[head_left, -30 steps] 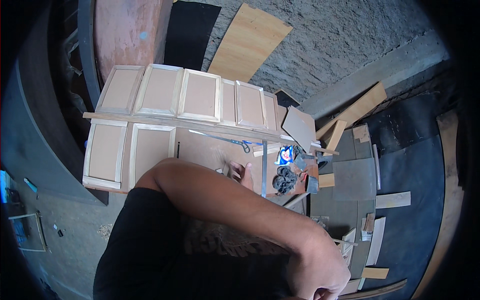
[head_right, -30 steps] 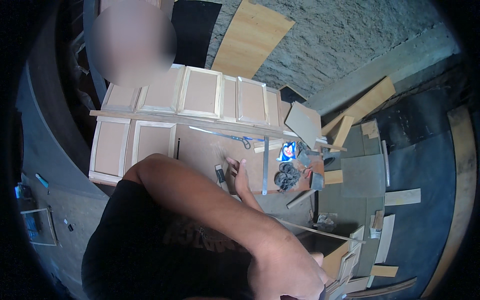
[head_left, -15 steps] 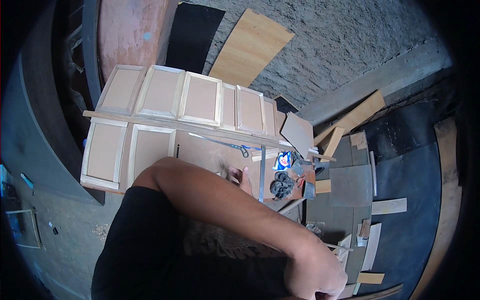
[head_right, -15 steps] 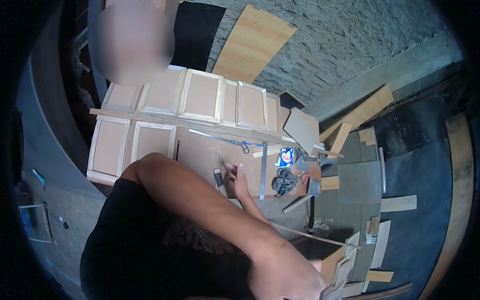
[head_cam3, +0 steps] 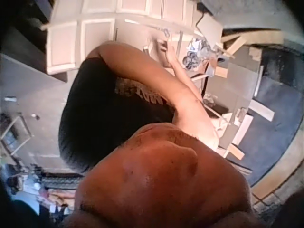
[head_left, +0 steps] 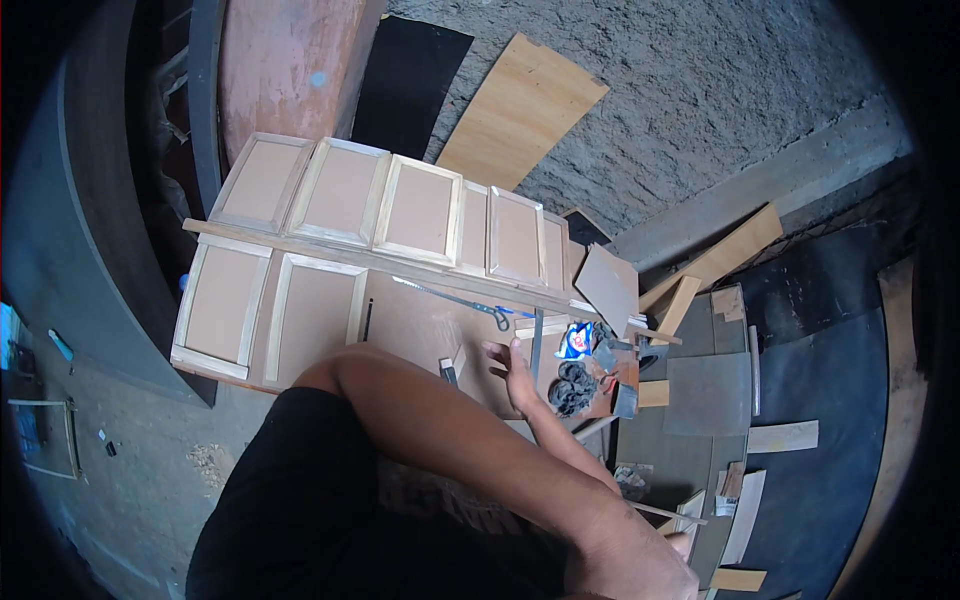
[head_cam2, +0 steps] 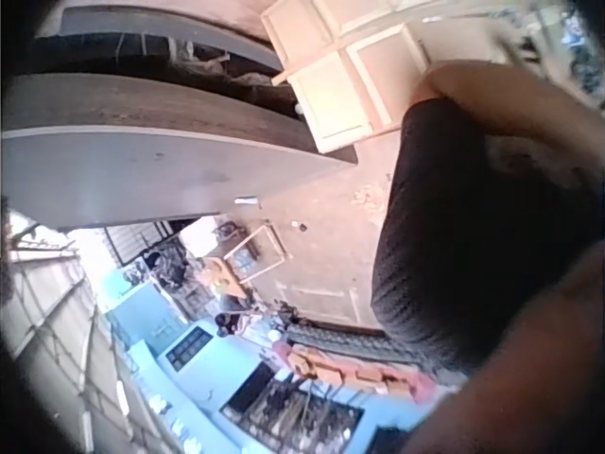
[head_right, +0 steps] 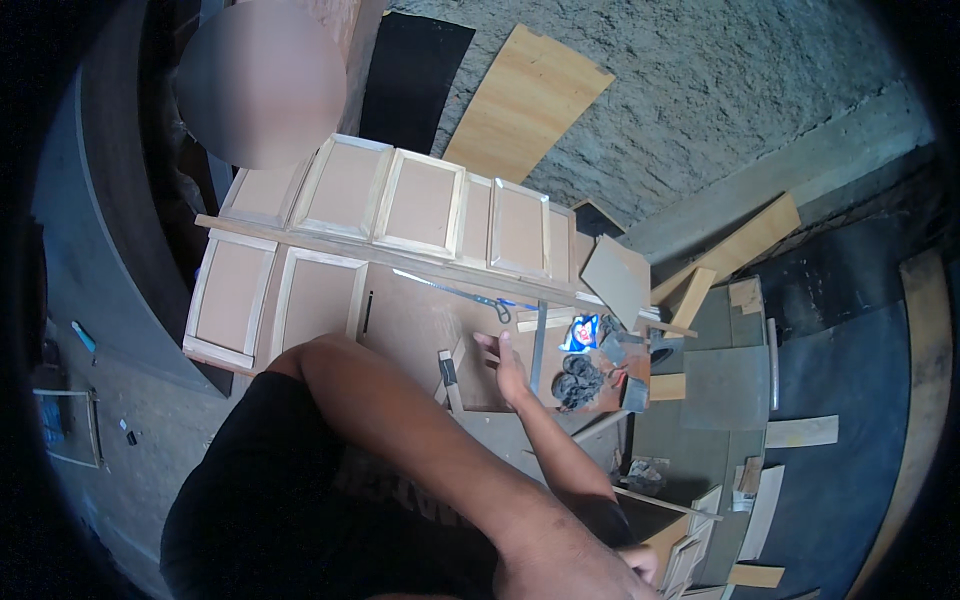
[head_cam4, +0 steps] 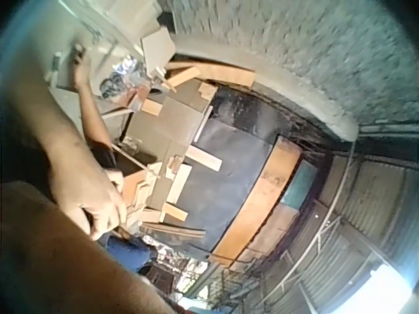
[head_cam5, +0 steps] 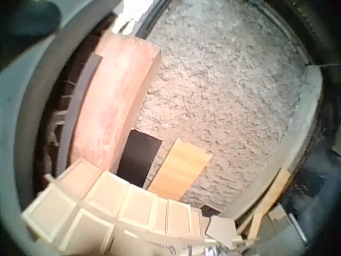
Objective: The recorder is measuring and marking a wooden board with a pencil and a combination square at a workbench.
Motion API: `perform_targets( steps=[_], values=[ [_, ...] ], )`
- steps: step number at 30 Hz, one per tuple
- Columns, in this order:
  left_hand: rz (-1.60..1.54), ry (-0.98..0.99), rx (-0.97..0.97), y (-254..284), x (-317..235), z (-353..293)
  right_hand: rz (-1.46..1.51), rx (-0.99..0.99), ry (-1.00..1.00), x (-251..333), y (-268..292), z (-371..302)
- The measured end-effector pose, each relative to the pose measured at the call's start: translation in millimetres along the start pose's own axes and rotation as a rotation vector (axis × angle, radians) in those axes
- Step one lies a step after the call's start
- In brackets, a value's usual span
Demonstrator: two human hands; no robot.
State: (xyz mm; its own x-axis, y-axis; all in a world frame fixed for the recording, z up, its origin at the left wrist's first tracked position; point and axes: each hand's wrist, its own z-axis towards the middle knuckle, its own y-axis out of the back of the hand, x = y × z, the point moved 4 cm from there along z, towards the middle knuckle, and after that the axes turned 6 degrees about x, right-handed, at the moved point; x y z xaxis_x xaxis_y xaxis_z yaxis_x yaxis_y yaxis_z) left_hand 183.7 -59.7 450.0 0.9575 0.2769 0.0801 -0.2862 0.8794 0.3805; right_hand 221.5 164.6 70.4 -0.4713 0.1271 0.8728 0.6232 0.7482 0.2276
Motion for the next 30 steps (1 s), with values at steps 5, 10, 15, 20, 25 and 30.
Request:
perform_targets(
  steps=[5, 10, 15, 20, 25, 30],
  values=[
    [0.041, 0.106, 0.014, 8.4, -0.8, -3.2, 0.057, 0.019, -0.009, -5.1, -15.4, 1.8],
    [-0.171, 0.395, 0.034, 21.4, -8.5, -17.9, 0.136, 0.035, -0.07, -15.2, -32.4, -1.1],
    [-0.529, 0.498, 0.186, 21.8, -2.6, -16.9, 0.174, 0.031, -0.093, -19.4, -35.9, -2.7],
    [-0.226, 0.453, 0.086, 10.6, 1.6, -23.3, 0.174, -0.001, -0.069, -20.8, -33.0, -3.6],
    [-0.383, 0.411, 0.038, -1.2, 9.4, -24.2, 0.191, 0.021, -0.081, -25.2, -38.7, -3.3],
    [0.095, 0.237, 0.182, 2.4, 7.5, -8.5, 0.177, 0.025, -0.093, -26.9, -45.4, -3.0]
  ],
)
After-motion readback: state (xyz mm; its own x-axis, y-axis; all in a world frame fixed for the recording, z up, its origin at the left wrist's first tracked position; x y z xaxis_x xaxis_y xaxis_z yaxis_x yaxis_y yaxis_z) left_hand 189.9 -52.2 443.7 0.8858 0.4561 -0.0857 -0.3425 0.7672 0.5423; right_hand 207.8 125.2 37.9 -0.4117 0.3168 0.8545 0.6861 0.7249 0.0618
